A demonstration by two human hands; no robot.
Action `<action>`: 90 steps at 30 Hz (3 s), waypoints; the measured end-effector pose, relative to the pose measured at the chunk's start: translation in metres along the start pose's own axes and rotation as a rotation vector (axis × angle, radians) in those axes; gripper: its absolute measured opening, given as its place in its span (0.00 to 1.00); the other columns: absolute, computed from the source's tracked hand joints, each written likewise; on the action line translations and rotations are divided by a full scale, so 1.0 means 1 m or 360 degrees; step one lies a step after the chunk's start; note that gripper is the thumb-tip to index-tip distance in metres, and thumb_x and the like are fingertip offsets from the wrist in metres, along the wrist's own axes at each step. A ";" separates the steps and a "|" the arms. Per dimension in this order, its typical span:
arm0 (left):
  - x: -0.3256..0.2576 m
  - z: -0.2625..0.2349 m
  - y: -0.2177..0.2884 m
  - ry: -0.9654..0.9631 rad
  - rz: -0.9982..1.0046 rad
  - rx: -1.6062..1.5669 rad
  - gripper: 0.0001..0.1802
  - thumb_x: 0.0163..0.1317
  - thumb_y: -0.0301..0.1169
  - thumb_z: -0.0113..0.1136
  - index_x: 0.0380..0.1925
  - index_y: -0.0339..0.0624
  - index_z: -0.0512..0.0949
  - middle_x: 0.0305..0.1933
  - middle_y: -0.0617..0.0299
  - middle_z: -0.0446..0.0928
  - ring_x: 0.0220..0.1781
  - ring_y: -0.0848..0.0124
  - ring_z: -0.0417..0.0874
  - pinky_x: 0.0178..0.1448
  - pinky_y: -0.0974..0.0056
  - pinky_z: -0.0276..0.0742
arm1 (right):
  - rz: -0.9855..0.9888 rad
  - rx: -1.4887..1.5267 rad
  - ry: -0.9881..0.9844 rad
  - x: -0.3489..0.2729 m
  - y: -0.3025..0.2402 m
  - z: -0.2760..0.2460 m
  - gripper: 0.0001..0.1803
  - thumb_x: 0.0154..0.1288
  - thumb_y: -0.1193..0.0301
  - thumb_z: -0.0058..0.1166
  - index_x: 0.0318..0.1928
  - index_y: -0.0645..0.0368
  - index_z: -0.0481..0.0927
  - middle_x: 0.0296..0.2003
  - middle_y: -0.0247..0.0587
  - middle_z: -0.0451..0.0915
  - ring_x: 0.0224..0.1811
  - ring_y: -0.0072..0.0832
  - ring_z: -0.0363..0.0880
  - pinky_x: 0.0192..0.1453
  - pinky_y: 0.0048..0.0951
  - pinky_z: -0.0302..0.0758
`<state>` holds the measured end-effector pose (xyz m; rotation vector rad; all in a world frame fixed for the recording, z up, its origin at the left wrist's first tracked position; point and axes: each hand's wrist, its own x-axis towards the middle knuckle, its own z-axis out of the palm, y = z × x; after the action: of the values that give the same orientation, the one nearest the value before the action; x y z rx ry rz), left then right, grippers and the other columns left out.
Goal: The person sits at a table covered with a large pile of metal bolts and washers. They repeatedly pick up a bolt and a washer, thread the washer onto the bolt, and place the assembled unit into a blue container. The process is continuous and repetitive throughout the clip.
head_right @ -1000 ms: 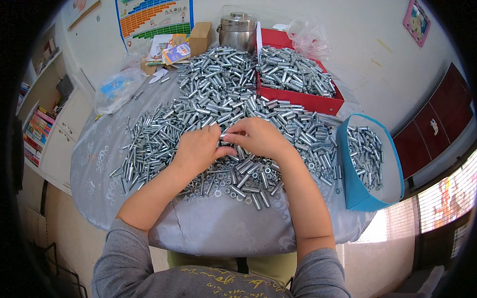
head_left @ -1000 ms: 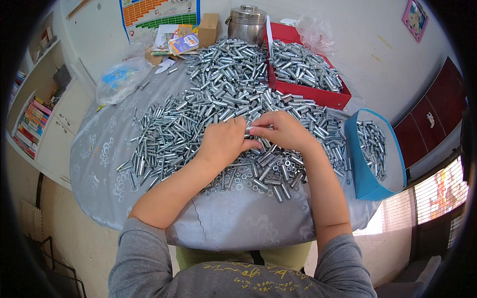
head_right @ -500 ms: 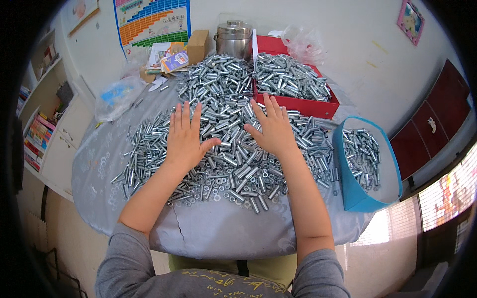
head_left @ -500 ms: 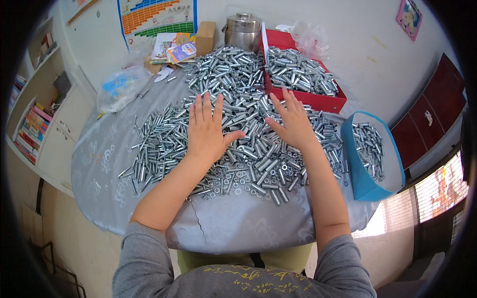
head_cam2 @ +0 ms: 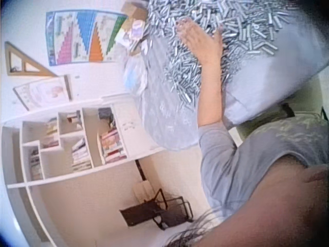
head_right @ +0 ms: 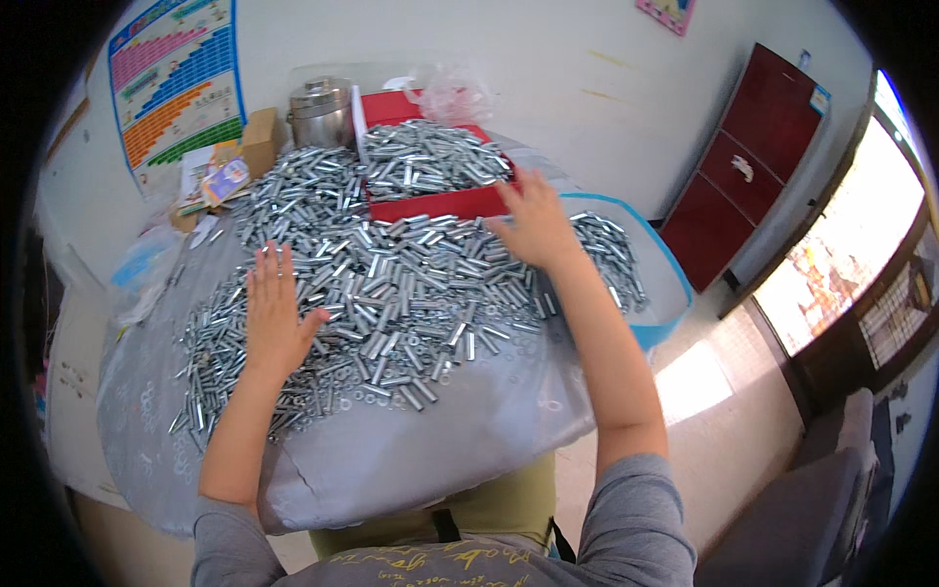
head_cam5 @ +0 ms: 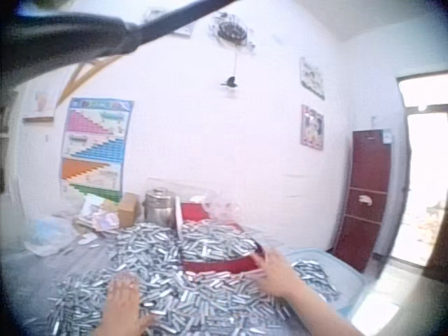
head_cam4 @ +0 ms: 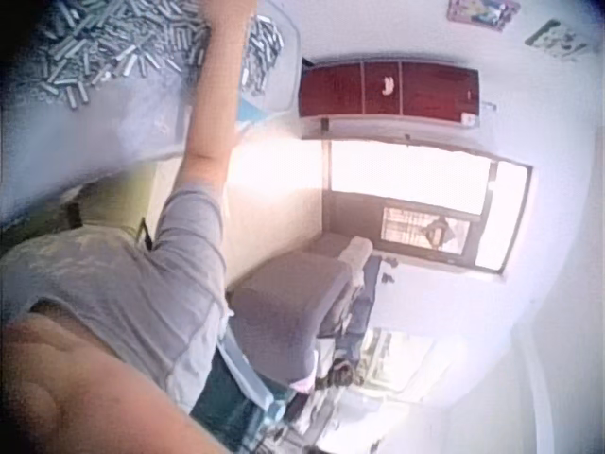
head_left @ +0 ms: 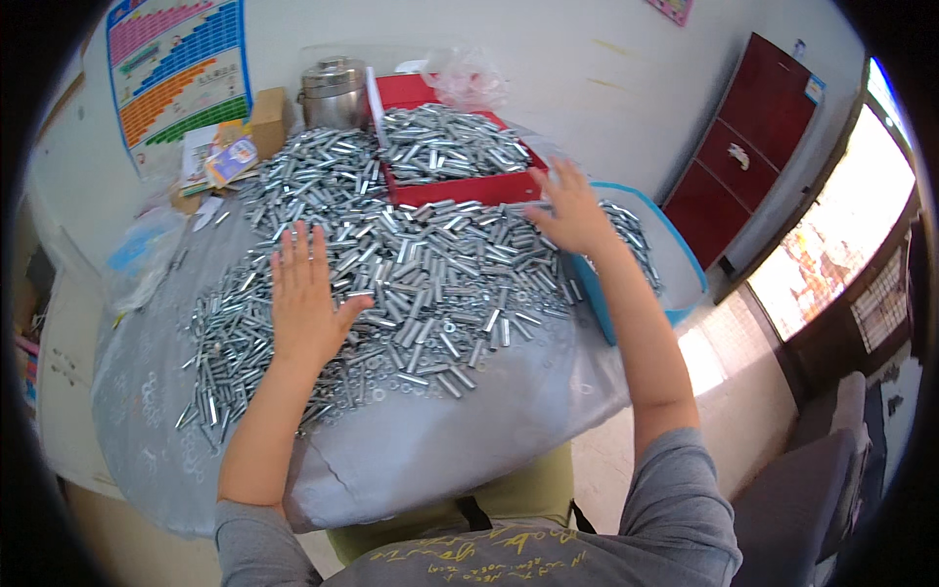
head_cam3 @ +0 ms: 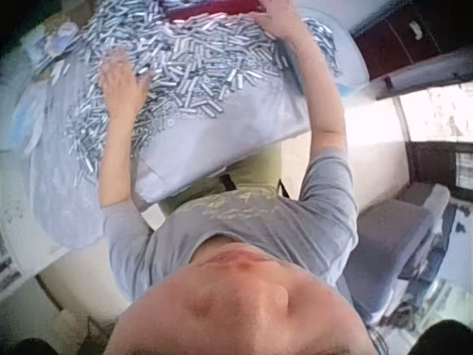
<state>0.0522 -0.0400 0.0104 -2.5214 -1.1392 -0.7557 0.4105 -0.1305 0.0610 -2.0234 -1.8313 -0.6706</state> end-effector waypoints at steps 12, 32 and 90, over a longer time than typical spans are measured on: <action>-0.002 0.004 0.007 0.0002 0.0055 0.0019 0.55 0.52 0.71 0.29 0.67 0.37 0.44 0.71 0.43 0.41 0.73 0.48 0.40 0.72 0.48 0.37 | 0.0951 0.0035 -0.1225 -0.095 0.187 0.019 0.44 0.50 0.43 0.57 0.65 0.45 0.60 0.62 0.55 0.60 0.65 0.47 0.59 0.66 0.42 0.59; 0.042 0.006 0.095 -0.0082 0.0447 -0.0174 0.52 0.53 0.68 0.36 0.67 0.40 0.47 0.70 0.43 0.46 0.72 0.46 0.44 0.71 0.47 0.39 | 0.1126 -0.0002 -0.0991 -0.107 0.193 0.024 0.31 0.36 0.61 0.71 0.43 0.59 0.74 0.41 0.48 0.78 0.46 0.41 0.76 0.48 0.38 0.73; 0.111 0.044 0.266 -0.0063 0.0728 -0.1131 0.20 0.60 0.45 0.51 0.37 0.38 0.78 0.41 0.49 0.77 0.53 0.49 0.73 0.57 0.54 0.66 | 0.0337 0.0429 -0.1326 -0.077 0.125 -0.003 0.22 0.37 0.68 0.70 0.39 0.51 0.82 0.40 0.42 0.81 0.45 0.38 0.78 0.47 0.36 0.74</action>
<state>0.3303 -0.1259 0.0280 -3.1929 -0.2677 -1.1175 0.5293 -0.2112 0.0301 -2.4355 -1.8873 0.5460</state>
